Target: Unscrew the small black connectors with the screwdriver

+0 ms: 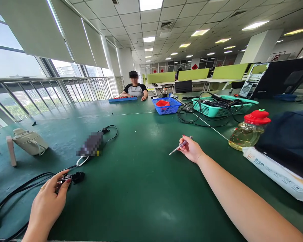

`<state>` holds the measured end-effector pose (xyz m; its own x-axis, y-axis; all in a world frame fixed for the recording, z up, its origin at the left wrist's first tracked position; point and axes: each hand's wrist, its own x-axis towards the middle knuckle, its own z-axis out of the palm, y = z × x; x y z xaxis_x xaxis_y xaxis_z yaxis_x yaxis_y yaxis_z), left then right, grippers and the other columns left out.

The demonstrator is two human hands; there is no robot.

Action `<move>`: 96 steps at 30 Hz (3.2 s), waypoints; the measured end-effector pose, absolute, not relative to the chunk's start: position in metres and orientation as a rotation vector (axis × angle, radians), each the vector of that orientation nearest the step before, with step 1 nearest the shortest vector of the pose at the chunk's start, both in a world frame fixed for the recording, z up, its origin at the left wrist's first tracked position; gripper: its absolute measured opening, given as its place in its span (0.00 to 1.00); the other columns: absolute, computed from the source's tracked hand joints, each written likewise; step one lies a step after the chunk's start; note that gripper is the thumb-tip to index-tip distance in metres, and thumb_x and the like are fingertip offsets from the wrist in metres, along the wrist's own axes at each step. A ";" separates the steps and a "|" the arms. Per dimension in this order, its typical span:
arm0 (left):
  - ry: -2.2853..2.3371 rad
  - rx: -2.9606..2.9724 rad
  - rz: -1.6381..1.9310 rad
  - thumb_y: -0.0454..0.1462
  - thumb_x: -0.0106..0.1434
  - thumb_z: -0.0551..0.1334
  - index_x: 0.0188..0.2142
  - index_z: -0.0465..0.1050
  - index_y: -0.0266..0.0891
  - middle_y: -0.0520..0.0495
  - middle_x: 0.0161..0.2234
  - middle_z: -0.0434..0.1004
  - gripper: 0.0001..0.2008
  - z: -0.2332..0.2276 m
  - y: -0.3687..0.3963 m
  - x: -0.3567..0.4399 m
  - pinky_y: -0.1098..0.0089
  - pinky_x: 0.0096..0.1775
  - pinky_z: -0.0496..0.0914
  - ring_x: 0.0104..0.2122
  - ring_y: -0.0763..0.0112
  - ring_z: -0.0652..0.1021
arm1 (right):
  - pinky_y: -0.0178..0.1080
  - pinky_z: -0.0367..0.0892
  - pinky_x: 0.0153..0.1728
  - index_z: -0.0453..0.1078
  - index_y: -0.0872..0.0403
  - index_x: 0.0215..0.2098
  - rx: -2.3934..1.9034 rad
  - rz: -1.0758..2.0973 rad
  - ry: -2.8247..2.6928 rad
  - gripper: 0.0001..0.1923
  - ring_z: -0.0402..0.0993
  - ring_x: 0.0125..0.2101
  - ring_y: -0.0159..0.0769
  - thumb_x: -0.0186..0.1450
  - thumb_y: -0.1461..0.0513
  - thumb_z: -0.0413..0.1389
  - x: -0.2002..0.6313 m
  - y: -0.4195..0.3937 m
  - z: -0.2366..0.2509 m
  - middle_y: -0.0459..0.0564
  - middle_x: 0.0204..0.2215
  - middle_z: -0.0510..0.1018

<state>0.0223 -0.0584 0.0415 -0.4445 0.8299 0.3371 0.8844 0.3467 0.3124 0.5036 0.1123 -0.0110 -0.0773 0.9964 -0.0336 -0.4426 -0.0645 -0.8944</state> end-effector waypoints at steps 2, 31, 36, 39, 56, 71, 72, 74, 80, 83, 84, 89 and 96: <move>-2.478 -1.592 -0.594 0.50 0.66 0.48 0.52 0.68 0.49 0.50 0.34 0.78 0.21 0.054 -0.059 0.025 0.66 0.35 0.71 0.37 0.59 0.78 | 0.40 0.66 0.31 0.65 0.51 0.19 -0.862 1.493 -0.875 0.20 0.52 0.15 0.28 0.58 0.48 0.62 0.504 0.113 -0.011 0.40 0.10 0.58; -2.394 -1.697 0.276 0.48 0.71 0.47 0.47 0.75 0.42 0.44 0.45 0.81 0.22 0.070 -0.030 0.026 0.63 0.45 0.65 0.46 0.56 0.78 | 0.38 0.68 0.33 0.67 0.52 0.19 -0.838 1.566 -0.797 0.20 0.54 0.16 0.29 0.63 0.50 0.59 0.506 0.115 -0.010 0.41 0.09 0.58; -2.399 -1.687 0.273 0.50 0.70 0.47 0.48 0.75 0.42 0.43 0.45 0.81 0.23 0.070 -0.028 0.023 0.62 0.46 0.64 0.46 0.56 0.78 | 0.39 0.68 0.33 0.67 0.52 0.19 -0.836 1.566 -0.807 0.20 0.55 0.16 0.29 0.62 0.50 0.60 0.506 0.114 -0.009 0.41 0.09 0.59; -2.443 -1.691 0.248 0.52 0.69 0.46 0.49 0.75 0.43 0.43 0.44 0.81 0.25 0.071 -0.024 0.021 0.61 0.47 0.64 0.47 0.55 0.78 | 0.39 0.68 0.32 0.67 0.52 0.19 -0.840 1.555 -0.805 0.20 0.54 0.16 0.29 0.63 0.50 0.60 0.505 0.114 -0.009 0.41 0.09 0.58; -2.766 -1.579 0.006 0.61 0.59 0.51 0.51 0.73 0.44 0.45 0.38 0.82 0.32 0.073 -0.016 0.011 0.66 0.37 0.68 0.40 0.54 0.79 | 0.39 0.67 0.34 0.67 0.52 0.20 -0.829 1.572 -0.809 0.19 0.55 0.16 0.29 0.61 0.49 0.61 0.506 0.116 -0.010 0.40 0.10 0.59; -2.579 -1.761 0.286 0.52 0.65 0.52 0.56 0.73 0.40 0.39 0.40 0.83 0.28 0.074 -0.002 0.013 0.62 0.41 0.69 0.41 0.52 0.80 | 0.40 0.68 0.33 0.66 0.51 0.20 -0.812 1.577 -0.819 0.20 0.55 0.16 0.28 0.59 0.49 0.62 0.505 0.115 -0.009 0.40 0.12 0.60; -2.576 -1.758 0.280 0.52 0.65 0.52 0.56 0.73 0.40 0.39 0.39 0.83 0.28 0.075 -0.002 0.014 0.62 0.41 0.69 0.40 0.52 0.80 | 0.40 0.68 0.34 0.66 0.52 0.20 -0.813 1.576 -0.818 0.19 0.55 0.16 0.28 0.60 0.49 0.62 0.505 0.115 -0.009 0.40 0.12 0.60; -2.569 -1.758 0.264 0.51 0.65 0.52 0.56 0.73 0.40 0.38 0.39 0.83 0.27 0.076 -0.001 0.017 0.62 0.40 0.70 0.39 0.52 0.80 | 0.40 0.68 0.34 0.66 0.52 0.20 -0.814 1.574 -0.817 0.19 0.55 0.16 0.28 0.60 0.49 0.62 0.505 0.114 -0.008 0.40 0.12 0.60; -2.601 -1.758 0.310 0.48 0.67 0.48 0.59 0.70 0.40 0.37 0.42 0.82 0.27 0.077 0.002 0.014 0.61 0.42 0.71 0.41 0.51 0.80 | 0.40 0.68 0.34 0.67 0.52 0.20 -0.811 1.583 -0.812 0.19 0.55 0.16 0.28 0.60 0.50 0.62 0.506 0.115 -0.009 0.40 0.12 0.61; -2.624 -1.786 0.302 0.46 0.69 0.47 0.61 0.68 0.40 0.37 0.46 0.81 0.27 0.077 0.000 0.014 0.61 0.44 0.70 0.45 0.52 0.79 | 0.39 0.68 0.34 0.67 0.52 0.20 -0.820 1.582 -0.802 0.18 0.54 0.16 0.28 0.61 0.50 0.61 0.505 0.114 -0.008 0.40 0.11 0.61; -2.635 -1.798 0.292 0.46 0.69 0.46 0.61 0.67 0.40 0.38 0.47 0.80 0.27 0.077 -0.001 0.014 0.62 0.45 0.70 0.45 0.53 0.79 | 0.39 0.68 0.34 0.67 0.52 0.20 -0.820 1.581 -0.804 0.19 0.54 0.16 0.28 0.61 0.50 0.61 0.505 0.114 -0.007 0.40 0.11 0.61; -2.621 -1.816 0.225 0.45 0.67 0.48 0.57 0.72 0.39 0.38 0.49 0.79 0.26 0.074 -0.001 0.008 0.62 0.46 0.70 0.47 0.53 0.79 | 0.40 0.68 0.34 0.66 0.52 0.20 -0.798 1.581 -0.822 0.19 0.54 0.16 0.28 0.60 0.49 0.62 0.505 0.113 -0.007 0.40 0.12 0.61; -2.553 -1.852 0.179 0.46 0.65 0.50 0.55 0.74 0.40 0.36 0.47 0.80 0.25 0.074 -0.001 0.009 0.60 0.46 0.70 0.45 0.52 0.79 | 0.40 0.68 0.33 0.66 0.51 0.20 -0.790 1.581 -0.823 0.19 0.54 0.15 0.28 0.59 0.49 0.63 0.505 0.115 -0.008 0.40 0.12 0.61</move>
